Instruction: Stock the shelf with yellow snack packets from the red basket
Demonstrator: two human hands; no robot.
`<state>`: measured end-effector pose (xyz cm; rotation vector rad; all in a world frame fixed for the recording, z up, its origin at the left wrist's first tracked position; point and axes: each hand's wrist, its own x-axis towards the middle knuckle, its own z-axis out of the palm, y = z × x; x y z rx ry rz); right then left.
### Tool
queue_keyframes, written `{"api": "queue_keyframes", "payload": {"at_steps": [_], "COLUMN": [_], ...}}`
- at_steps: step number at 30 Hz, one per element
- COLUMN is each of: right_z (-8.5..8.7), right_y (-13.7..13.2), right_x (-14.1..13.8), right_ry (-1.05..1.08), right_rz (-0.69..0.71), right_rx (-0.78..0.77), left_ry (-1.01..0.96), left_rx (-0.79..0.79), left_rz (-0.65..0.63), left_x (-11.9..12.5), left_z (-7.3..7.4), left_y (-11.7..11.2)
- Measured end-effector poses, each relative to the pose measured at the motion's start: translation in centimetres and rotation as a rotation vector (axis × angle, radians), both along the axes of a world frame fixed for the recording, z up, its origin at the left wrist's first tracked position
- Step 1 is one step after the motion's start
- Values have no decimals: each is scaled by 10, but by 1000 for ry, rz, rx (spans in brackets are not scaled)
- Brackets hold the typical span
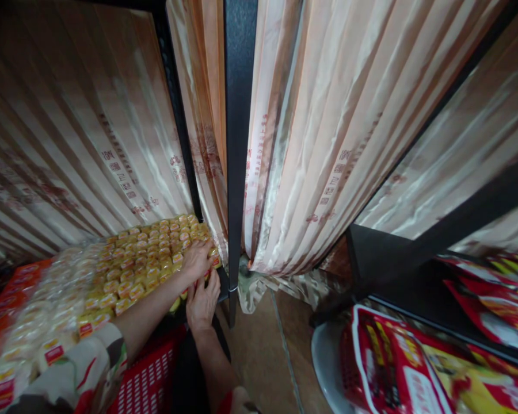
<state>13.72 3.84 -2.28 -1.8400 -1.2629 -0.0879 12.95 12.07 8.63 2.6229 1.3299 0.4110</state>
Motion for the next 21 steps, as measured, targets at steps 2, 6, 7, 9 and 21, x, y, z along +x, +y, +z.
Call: {"api": "queue_keyframes", "payload": {"at_steps": [2, 6, 7, 9, 21], "right_z": [-1, 1, 2, 4, -5], "right_y": [0, -1, -1, -1, 7], "right_x": [1, 6, 7, 11, 17], "right_ry": [9, 37, 49, 80, 137], "right_rz": [9, 36, 40, 41, 27], "right_rx": [10, 27, 31, 40, 24], "left_ry": [34, 87, 96, 114, 40], "left_rx": [-1, -2, -1, 3, 15], "left_rz": [7, 23, 22, 19, 74], "left_x": [2, 5, 6, 8, 3], "left_z": [0, 1, 1, 2, -4], "left_y": [-1, -3, -3, -4, -6]}}
